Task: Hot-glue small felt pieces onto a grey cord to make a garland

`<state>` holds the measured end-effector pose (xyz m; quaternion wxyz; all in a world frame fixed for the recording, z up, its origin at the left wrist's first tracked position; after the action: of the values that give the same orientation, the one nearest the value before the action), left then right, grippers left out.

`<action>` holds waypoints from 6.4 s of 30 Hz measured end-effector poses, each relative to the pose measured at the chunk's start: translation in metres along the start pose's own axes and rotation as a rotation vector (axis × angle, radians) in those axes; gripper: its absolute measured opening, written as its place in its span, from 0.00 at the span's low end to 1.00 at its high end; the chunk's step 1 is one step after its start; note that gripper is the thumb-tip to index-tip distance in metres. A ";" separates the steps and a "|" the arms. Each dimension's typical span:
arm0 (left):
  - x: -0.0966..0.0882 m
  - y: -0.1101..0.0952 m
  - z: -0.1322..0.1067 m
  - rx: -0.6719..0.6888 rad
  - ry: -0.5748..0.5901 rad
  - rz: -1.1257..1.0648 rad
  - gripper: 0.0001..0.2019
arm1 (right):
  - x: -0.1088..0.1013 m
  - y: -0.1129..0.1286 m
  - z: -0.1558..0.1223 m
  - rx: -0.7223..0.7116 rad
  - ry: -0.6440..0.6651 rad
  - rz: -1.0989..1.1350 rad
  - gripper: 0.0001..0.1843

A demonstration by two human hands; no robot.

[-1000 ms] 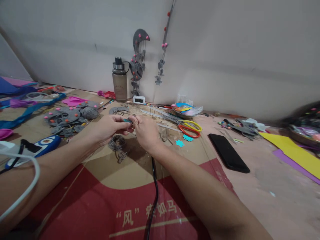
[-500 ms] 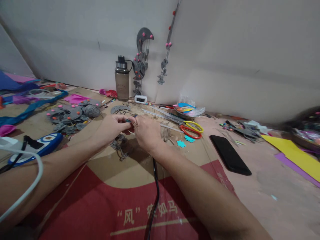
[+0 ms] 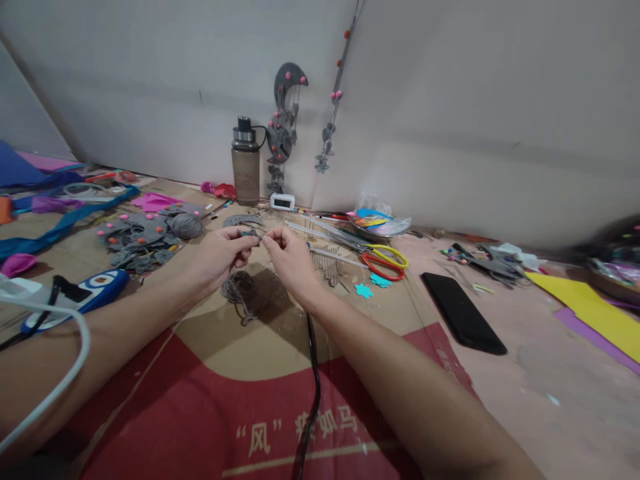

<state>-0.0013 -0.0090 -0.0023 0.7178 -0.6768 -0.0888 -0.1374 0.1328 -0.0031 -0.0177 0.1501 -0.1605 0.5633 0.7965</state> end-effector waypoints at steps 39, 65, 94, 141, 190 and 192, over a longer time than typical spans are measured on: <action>-0.005 -0.002 0.005 0.095 0.088 0.155 0.14 | -0.006 -0.008 0.010 0.034 -0.046 0.078 0.12; 0.004 -0.002 -0.002 0.052 0.087 0.167 0.06 | -0.005 -0.001 0.007 -0.025 -0.028 -0.092 0.05; -0.002 0.007 0.005 -0.070 -0.036 -0.148 0.08 | -0.003 0.005 -0.008 -0.286 -0.181 -0.294 0.07; 0.000 0.007 0.002 -0.022 0.045 -0.059 0.13 | -0.012 0.006 -0.003 -0.216 -0.179 -0.448 0.17; -0.042 -0.002 0.035 0.113 -0.183 -0.154 0.11 | -0.035 -0.009 0.009 0.063 -0.246 -0.346 0.16; -0.042 -0.003 0.034 0.109 -0.204 -0.161 0.12 | -0.032 0.000 0.004 0.023 -0.197 -0.271 0.13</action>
<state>-0.0399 0.0274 -0.0101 0.7275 -0.6378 -0.2226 -0.1201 0.1610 -0.0012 -0.0028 0.3124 -0.1546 0.5281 0.7743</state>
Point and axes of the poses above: each hand's wrist, its own z-axis towards the middle knuckle, its own x-axis out of the palm, y = z × x, the point moved 2 cm from there along z, towards the middle knuckle, and after that the axes turned 12 degrees about -z, right-handed, at the moved point
